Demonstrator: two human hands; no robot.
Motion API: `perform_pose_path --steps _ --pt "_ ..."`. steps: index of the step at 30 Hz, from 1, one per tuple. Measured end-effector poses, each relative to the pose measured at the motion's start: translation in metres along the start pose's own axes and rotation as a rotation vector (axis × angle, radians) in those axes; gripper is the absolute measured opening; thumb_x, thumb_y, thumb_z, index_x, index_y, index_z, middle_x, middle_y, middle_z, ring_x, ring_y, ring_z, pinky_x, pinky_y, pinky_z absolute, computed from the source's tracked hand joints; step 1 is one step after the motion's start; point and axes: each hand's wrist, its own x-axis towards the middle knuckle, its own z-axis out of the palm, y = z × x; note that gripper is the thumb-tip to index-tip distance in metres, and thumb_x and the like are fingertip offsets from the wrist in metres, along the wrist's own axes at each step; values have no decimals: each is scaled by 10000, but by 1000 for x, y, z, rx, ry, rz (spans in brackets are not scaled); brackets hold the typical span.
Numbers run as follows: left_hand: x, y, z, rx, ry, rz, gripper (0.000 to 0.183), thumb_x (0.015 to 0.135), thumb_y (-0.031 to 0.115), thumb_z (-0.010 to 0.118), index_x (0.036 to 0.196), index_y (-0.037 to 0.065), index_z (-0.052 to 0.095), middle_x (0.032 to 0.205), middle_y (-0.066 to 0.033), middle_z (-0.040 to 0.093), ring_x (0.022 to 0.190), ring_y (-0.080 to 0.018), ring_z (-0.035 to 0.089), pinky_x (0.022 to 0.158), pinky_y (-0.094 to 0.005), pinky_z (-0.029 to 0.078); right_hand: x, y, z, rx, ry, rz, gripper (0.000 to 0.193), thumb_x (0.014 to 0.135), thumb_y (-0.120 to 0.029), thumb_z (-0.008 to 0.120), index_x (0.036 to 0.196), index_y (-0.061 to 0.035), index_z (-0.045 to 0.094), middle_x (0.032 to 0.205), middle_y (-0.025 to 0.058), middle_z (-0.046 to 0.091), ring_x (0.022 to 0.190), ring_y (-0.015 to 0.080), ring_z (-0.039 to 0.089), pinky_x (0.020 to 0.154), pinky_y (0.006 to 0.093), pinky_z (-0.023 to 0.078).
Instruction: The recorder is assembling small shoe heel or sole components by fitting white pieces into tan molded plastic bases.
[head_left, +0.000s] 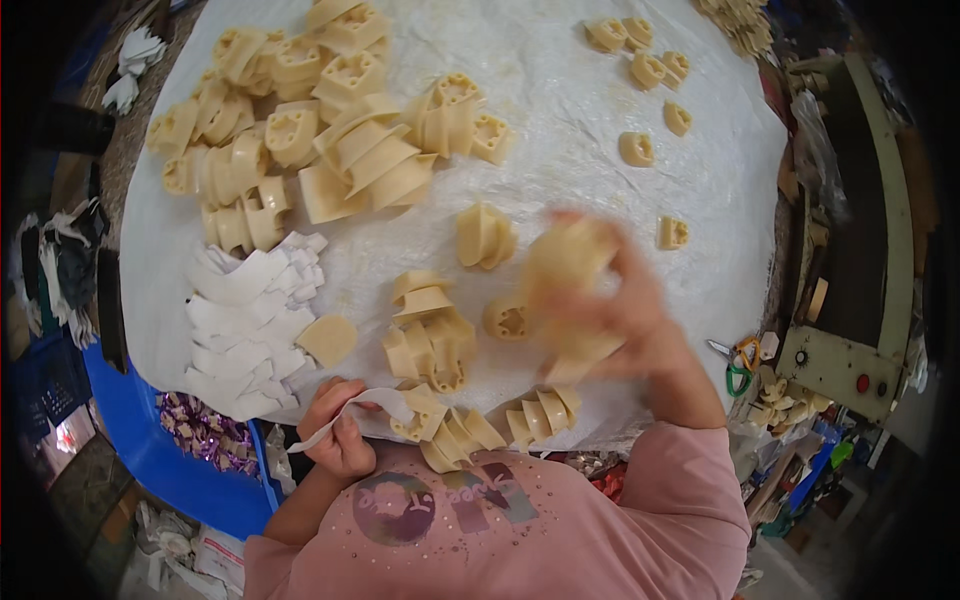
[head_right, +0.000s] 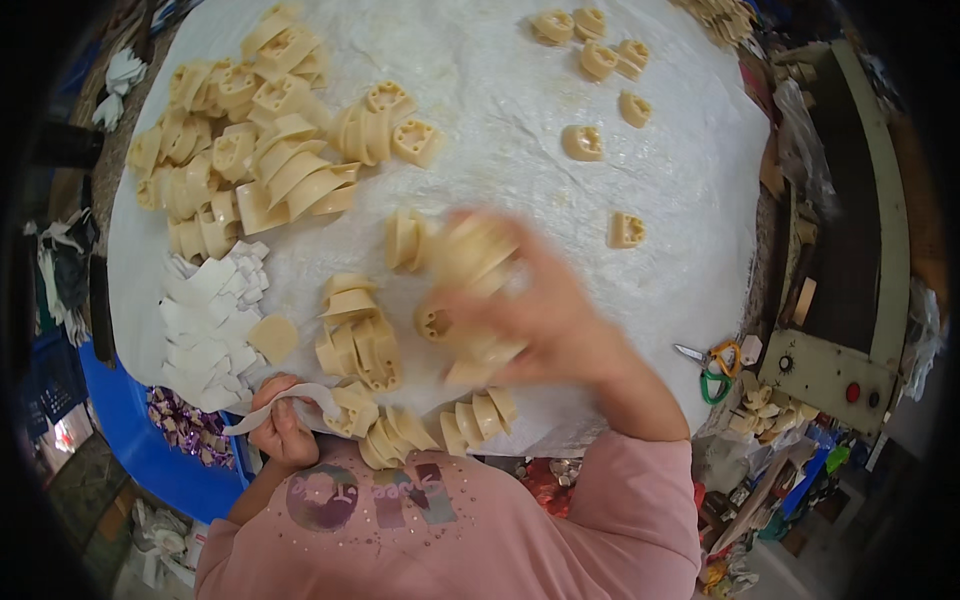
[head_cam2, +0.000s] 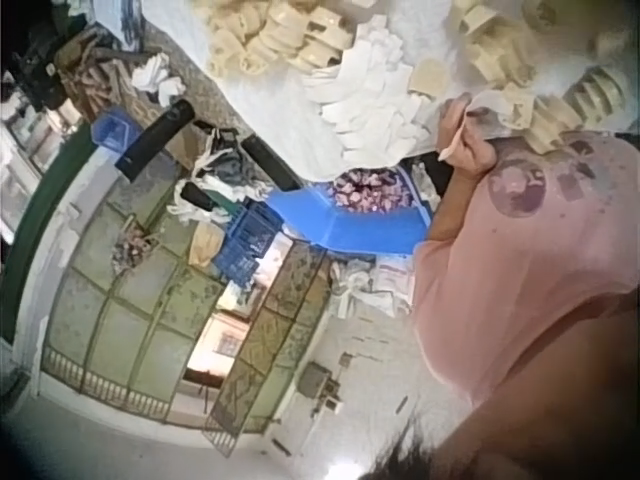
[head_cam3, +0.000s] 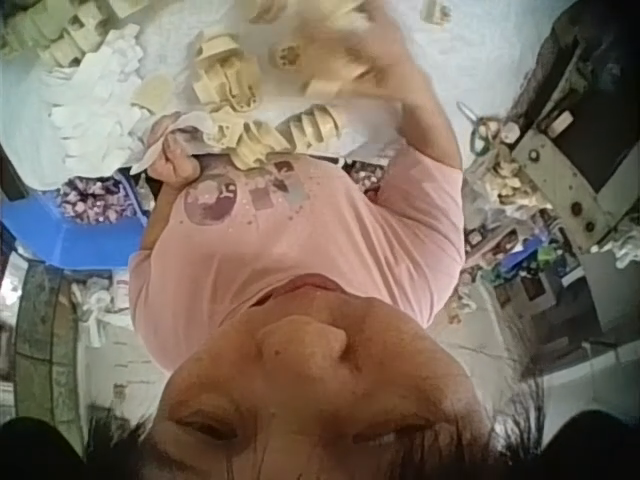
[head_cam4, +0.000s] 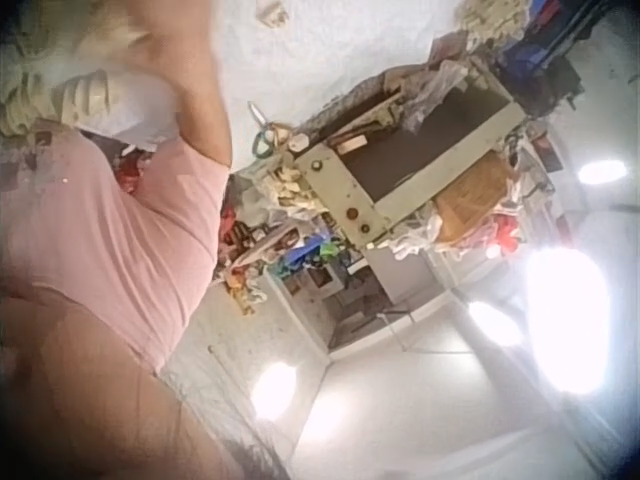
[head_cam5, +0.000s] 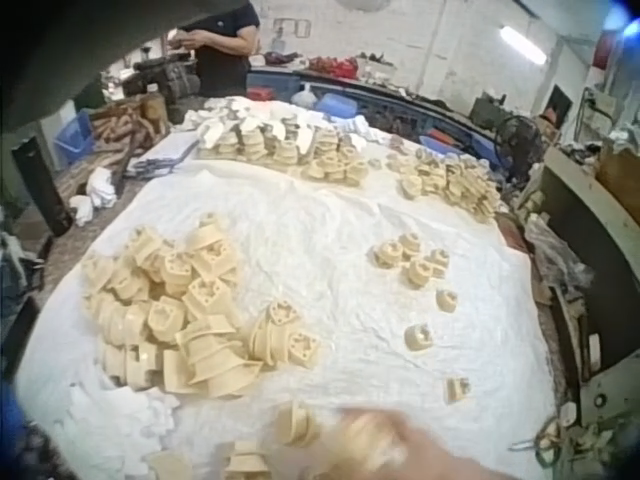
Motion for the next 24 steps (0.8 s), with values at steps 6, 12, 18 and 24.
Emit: perform_pose_path --steps 6,12,18,24 --pt "-2 -8 4 -12 61 8 247 893 78 381 999 -95 522 710 -166 583 623 -217 513 575 -315 410 -9 -28 34 -165 -216 -24 831 447 -373 799 1236 -354 538 1478 244 128 1273 465 220 890 576 281" --pt "0 -2 -7 -14 -37 8 267 927 128 348 1032 -85 471 870 -170 545 685 -203 490 621 -303 412 -19 25 -45 -685 323 243 527 728 -220 690 1227 -135 543 1288 178 399 1166 350 361 927 468 313" --pt "2 -6 12 83 71 5 322 907 168 357 882 -115 509 755 -172 539 652 -215 497 572 -302 384 -58 91 -55 -628 424 234 392 735 81 582 1098 -66 570 1028 118 550 949 301 513 811 329 425" --pt "-18 -15 -4 52 89 -31 337 921 188 382 1016 -110 507 890 -177 542 700 -214 512 596 -296 419 -36 101 -65 -340 826 425 216 831 21 539 1042 -21 553 774 56 594 617 118 544 561 243 460"
